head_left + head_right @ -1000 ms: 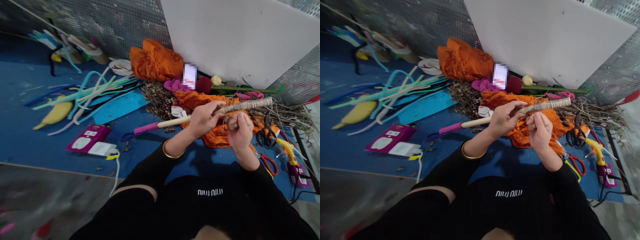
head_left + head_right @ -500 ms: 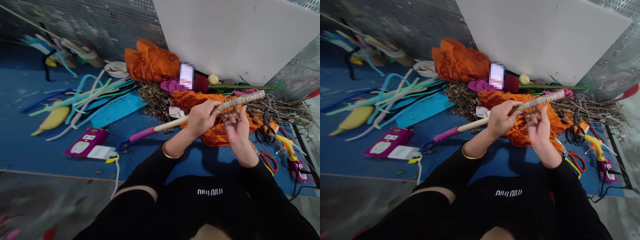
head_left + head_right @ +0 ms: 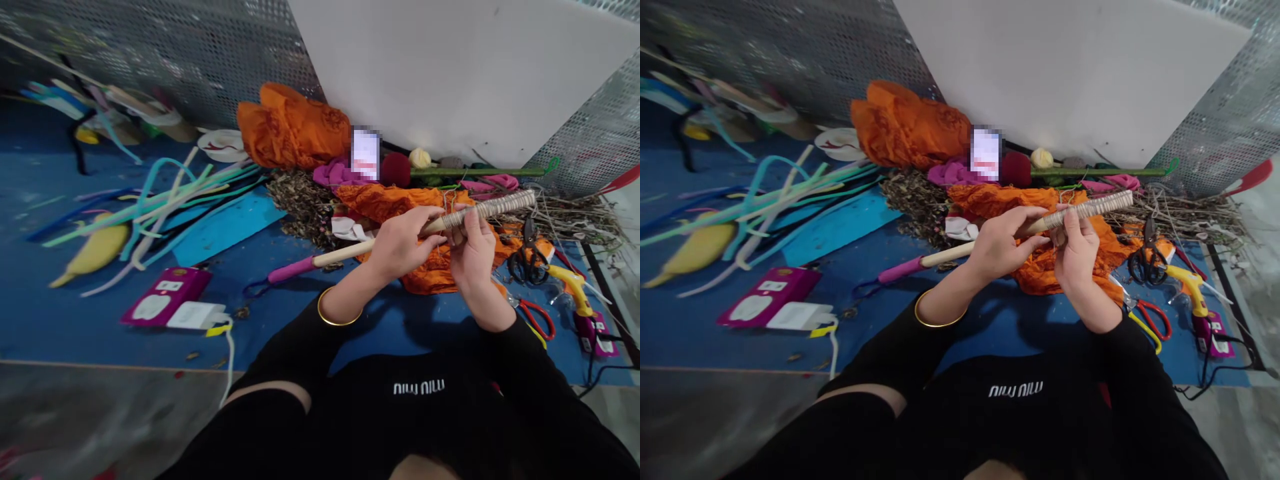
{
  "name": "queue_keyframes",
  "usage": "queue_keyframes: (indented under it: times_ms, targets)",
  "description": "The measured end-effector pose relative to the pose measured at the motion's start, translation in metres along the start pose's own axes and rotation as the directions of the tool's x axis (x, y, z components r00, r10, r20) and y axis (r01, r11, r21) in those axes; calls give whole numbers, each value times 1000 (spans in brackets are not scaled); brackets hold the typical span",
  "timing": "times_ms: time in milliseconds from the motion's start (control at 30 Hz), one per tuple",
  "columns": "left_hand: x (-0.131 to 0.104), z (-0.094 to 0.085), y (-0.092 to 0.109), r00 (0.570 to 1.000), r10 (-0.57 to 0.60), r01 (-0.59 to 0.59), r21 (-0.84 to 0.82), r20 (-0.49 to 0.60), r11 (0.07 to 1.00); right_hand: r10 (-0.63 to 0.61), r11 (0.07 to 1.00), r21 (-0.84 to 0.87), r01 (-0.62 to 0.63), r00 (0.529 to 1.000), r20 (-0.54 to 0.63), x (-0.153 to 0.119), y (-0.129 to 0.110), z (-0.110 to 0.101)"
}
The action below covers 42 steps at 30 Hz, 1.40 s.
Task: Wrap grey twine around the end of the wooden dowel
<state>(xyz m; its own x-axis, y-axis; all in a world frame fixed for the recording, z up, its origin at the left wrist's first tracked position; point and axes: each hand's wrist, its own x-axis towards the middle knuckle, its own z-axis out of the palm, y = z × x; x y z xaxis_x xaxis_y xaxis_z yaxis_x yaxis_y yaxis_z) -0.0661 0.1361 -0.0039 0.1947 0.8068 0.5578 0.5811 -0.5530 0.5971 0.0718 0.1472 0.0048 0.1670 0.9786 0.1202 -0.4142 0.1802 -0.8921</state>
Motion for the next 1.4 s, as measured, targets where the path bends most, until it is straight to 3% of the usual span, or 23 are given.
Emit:
queue_keyframes:
  times_ms: [167,333,467,567,633,733,800,967,1100,1167,1300,1400]
  targets:
    - [2,-5,6,992,-123,122,39,14,992,3,1000,27,-3,1000,-27,2,-2,0]
    - [3,-8,-1,992,-127,127,60,0,990,-24,999,24,25,999,-43,5,-3,-1]
    - [4,-7,-9,997,-41,44,49,-68,998,-29,999,35,30,999,-42,7,-2,-3]
    - [4,-6,-14,994,101,-101,-6,-32,995,-26,998,57,29,998,-49,8,-2,-2]
    - [4,-9,-16,993,115,-115,63,7,991,-24,998,50,26,998,-54,8,-2,-2]
    - [6,-18,-16,999,-21,14,256,25,967,-25,999,43,27,999,-47,7,-3,-1]
    - [7,-24,-15,994,-110,101,278,19,955,-27,998,57,30,999,-43,7,-3,-1]
    - [10,-21,-10,984,-170,175,-95,62,980,-43,997,57,45,998,-42,8,-3,-1]
    - [10,-17,-9,966,-249,240,-113,-74,964,-53,998,36,54,998,-29,8,-3,-1]
    - [9,-15,-8,971,-218,211,-76,-99,975,-56,998,39,57,998,-32,8,-2,-1]
    - [7,-9,-5,995,-88,91,-93,39,992,-52,998,27,53,998,-32,8,-4,-2]
    - [5,-5,-3,998,-25,27,-45,58,999,-50,998,27,51,999,-19,6,-5,-1]
